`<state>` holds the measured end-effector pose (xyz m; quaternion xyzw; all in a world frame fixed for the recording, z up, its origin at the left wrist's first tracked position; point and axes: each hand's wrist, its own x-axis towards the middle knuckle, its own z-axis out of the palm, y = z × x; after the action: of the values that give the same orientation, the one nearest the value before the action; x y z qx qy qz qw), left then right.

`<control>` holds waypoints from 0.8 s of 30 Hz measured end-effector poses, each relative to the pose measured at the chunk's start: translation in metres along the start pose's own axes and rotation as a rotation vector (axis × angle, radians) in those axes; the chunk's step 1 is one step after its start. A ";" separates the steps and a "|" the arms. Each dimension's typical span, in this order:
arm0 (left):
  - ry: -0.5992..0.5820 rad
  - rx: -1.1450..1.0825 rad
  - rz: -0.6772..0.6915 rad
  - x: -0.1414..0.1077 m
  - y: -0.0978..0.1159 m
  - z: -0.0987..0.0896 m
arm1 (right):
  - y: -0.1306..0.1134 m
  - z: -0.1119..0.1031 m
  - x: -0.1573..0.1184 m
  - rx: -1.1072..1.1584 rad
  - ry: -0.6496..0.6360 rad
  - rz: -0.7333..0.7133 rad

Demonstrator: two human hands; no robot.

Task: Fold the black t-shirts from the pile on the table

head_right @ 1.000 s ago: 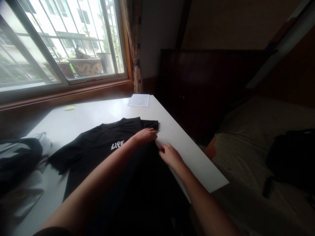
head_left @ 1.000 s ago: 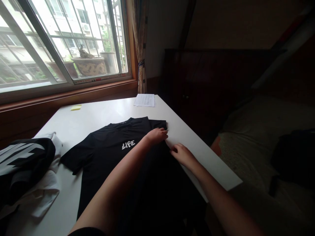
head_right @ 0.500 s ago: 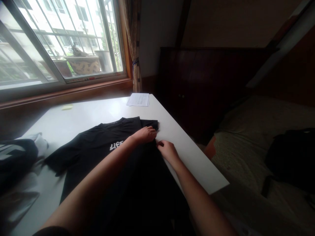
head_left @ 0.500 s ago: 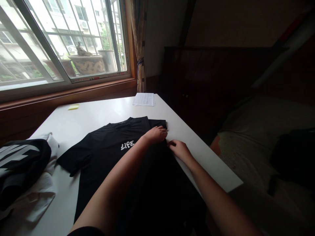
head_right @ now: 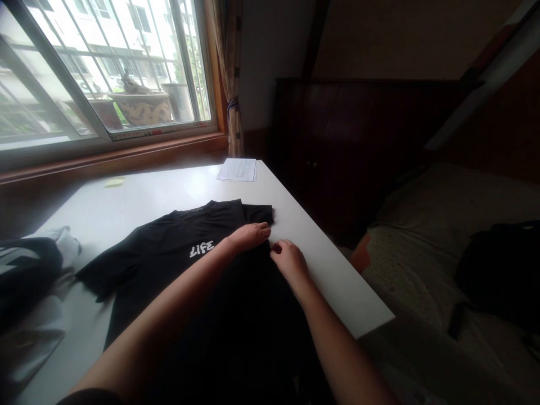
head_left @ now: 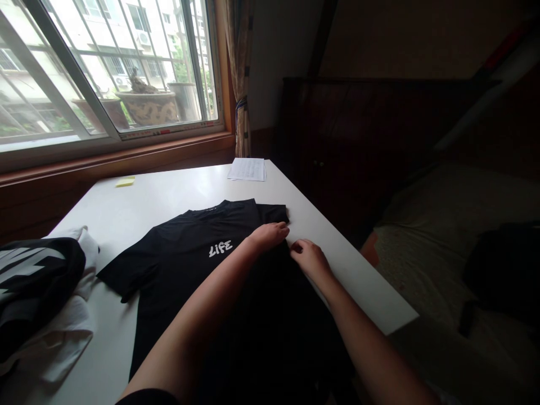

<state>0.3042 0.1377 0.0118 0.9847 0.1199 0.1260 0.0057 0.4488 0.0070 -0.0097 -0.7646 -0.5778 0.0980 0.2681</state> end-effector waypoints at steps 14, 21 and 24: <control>0.123 -0.168 -0.190 -0.040 0.032 0.003 | 0.018 0.002 0.015 0.078 0.044 -0.178; 0.157 -0.225 -0.356 -0.025 0.035 0.012 | 0.008 -0.003 0.023 0.013 -0.043 -0.133; 0.168 -0.238 -0.400 -0.027 0.033 0.011 | -0.001 -0.006 0.022 -0.032 -0.081 -0.084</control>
<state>0.2889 0.0993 -0.0042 0.9199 0.2968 0.2169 0.1364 0.4573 0.0258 -0.0003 -0.7393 -0.6213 0.1082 0.2360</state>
